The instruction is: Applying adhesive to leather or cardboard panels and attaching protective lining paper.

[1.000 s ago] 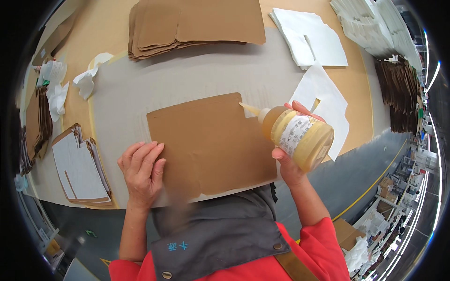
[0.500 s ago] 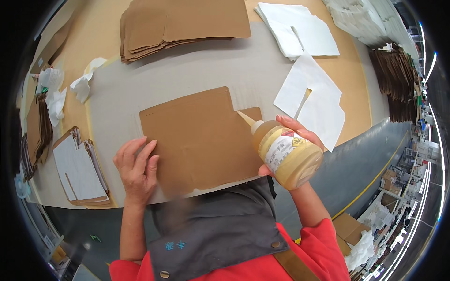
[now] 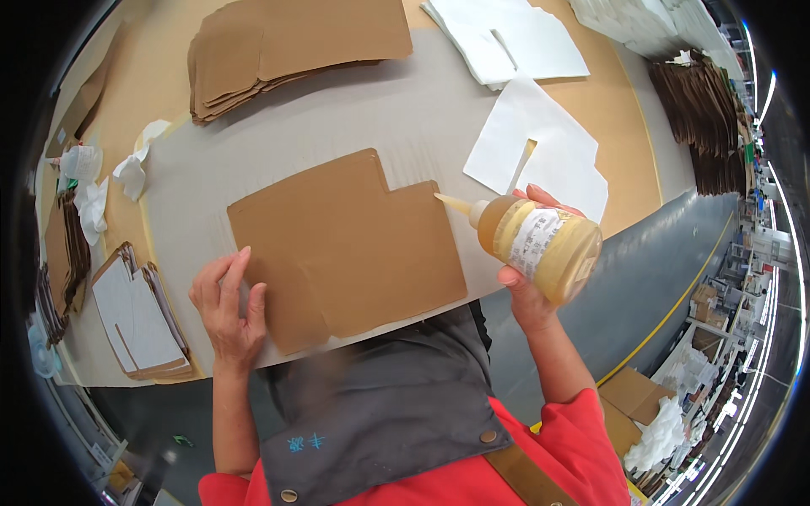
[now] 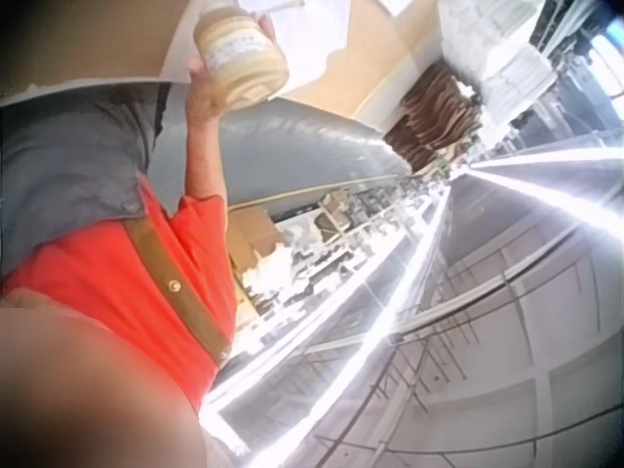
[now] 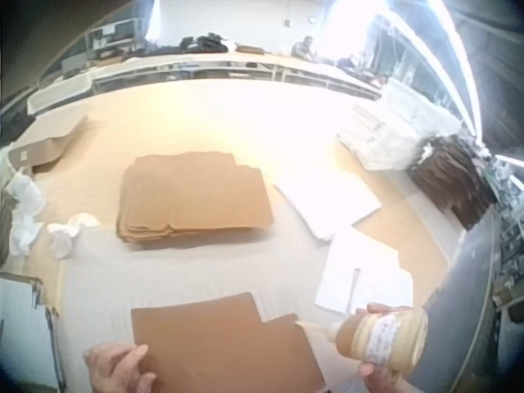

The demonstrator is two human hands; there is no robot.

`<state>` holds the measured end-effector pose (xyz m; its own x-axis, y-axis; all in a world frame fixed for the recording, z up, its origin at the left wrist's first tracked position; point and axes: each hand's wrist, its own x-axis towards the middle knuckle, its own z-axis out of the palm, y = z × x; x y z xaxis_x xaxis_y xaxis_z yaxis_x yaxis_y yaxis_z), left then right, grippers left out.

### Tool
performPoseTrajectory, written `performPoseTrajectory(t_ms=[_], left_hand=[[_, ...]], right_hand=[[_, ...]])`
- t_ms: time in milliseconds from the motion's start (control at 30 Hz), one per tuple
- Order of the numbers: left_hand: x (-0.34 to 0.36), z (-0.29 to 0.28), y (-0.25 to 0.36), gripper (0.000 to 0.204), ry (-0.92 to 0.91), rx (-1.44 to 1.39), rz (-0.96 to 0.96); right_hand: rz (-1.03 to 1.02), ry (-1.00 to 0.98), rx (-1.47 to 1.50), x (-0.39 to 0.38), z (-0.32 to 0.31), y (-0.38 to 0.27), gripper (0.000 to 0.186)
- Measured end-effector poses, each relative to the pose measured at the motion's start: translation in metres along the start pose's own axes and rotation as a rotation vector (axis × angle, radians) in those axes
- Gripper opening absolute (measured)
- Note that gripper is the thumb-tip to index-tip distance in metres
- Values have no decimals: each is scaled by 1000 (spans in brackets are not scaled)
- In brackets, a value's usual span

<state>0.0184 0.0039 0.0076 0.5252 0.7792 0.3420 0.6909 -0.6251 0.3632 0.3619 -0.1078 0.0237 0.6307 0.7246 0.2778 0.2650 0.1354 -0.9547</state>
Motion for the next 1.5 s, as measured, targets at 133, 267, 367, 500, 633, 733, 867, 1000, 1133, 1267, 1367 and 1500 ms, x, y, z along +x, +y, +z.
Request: performPoseTrajectory(t_ms=[133, 267, 367, 500, 633, 733, 867, 1000, 1133, 1267, 1367, 1500], left_hand=[[1, 2, 1, 39, 21, 21, -1], [1, 2, 3, 39, -1, 32, -10], [0, 0, 3, 39, -14, 44, -18], [-2, 1, 3, 39, -2, 55, -25], [-2, 4, 3, 39, 3, 64, -24], [-3, 4, 2, 40, 14, 74, -10], [-3, 3, 2, 40, 6, 74, -12], [-3, 3, 2, 40, 4, 81, -6], [-3, 5, 1, 46, 33, 82, 6], [-3, 5, 1, 46, 34, 79, 6], [-3, 5, 0, 47, 36, 72, 9], [-4, 5, 0, 49, 35, 67, 2]], right_hand=[[38, 5, 4, -9, -9, -4, 106], [34, -20, -4, -19, -20, -6, 105], [50, -28, 12, -29, -26, -9, 104], [26, -42, -82, -39, -31, -14, 103], [51, 9, -32, -53, -42, -15, 104], [73, 5, -19, -64, -54, -14, 104], [88, 21, -17, -75, -60, -19, 105], [74, 33, -62, -80, -60, -22, 103], [108, 62, 4, -84, -57, -21, 101], [159, 92, 46, -91, -53, -19, 101], [133, 62, 25, -95, -50, -17, 100], [157, 43, 64, -99, -39, -18, 100]])
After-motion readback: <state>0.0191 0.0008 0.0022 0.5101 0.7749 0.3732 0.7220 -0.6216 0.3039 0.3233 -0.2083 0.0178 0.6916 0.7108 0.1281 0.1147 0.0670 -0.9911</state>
